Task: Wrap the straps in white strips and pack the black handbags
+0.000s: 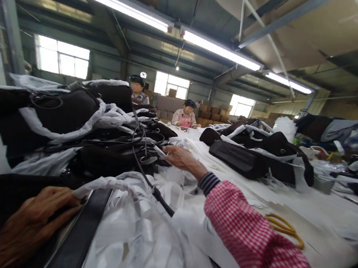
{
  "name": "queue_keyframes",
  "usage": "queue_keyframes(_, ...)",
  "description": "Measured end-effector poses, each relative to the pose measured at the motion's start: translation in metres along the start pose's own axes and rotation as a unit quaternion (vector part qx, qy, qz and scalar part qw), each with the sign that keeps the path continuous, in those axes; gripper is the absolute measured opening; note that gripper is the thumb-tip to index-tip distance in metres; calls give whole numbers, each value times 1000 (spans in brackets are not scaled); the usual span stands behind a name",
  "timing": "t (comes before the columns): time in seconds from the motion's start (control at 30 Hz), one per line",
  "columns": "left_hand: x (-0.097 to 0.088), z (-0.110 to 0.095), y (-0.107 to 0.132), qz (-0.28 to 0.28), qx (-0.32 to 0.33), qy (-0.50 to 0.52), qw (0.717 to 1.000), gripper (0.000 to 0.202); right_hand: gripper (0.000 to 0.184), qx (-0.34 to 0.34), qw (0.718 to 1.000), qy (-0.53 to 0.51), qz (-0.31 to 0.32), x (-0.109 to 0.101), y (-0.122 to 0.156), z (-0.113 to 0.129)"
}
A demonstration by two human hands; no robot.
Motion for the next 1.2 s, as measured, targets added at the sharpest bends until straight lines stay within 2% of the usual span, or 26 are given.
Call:
queue_keyframes(0.1,-1,-1,-1,13,-10,4,1000,39,26,37,997,-60,-45,-25,46,-25)
queue_keyframes(0.17,-2,0,-3,16,-22,8,1000,40,20,67,992,-98,-38,-22,77,-39)
queue_keyframes(0.23,-4,-2,-5,31,-40,13,999,42,17,88,988,-126,-34,-9,100,-47)
queue_keyframes(0.3,-7,-8,-6,59,-64,16,996,45,17,104,986,-125,-47,5,110,-47)
queue_keyframes(0.4,-17,-21,-5,93,-80,23,992,48,19,126,986,-91,-64,18,107,-41)
queue_keyframes(0.57,-33,-38,-2,130,-86,27,987,46,18,136,987,-56,-58,12,106,-31)
queue_keyframes(0.7,-38,-40,-3,138,-79,32,987,42,16,136,989,-43,-29,-3,142,-36)
queue_keyframes(0.8,-36,-38,-4,131,-79,29,988,40,15,157,983,-99,12,-7,175,-48)
queue_keyframes(0.87,-34,-37,-4,126,-78,23,989,40,14,155,977,-143,32,-6,187,-53)
queue_keyframes(0.93,-34,-38,-3,121,-77,16,990,40,13,137,979,-152,24,-6,187,-53)
queue_keyframes(1.0,-36,-40,-2,110,-70,12,991,39,17,122,982,-143,-5,-7,176,-48)
queue_keyframes(1.1,-39,-45,0,101,-62,9,993,39,18,129,981,-137,-36,-2,146,-37)
queue_keyframes(1.2,-40,-47,-1,108,-64,9,992,39,19,166,975,-139,-46,13,115,-26)
Point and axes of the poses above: each hand's wrist, its own y-axis away from the middle knuckle, its own x-axis out of the palm, z = x × y, the point moved 4 cm from there along -y, towards the middle knuckle, and after that the axes turned 7 degrees about -x, right-handed, at the moved point
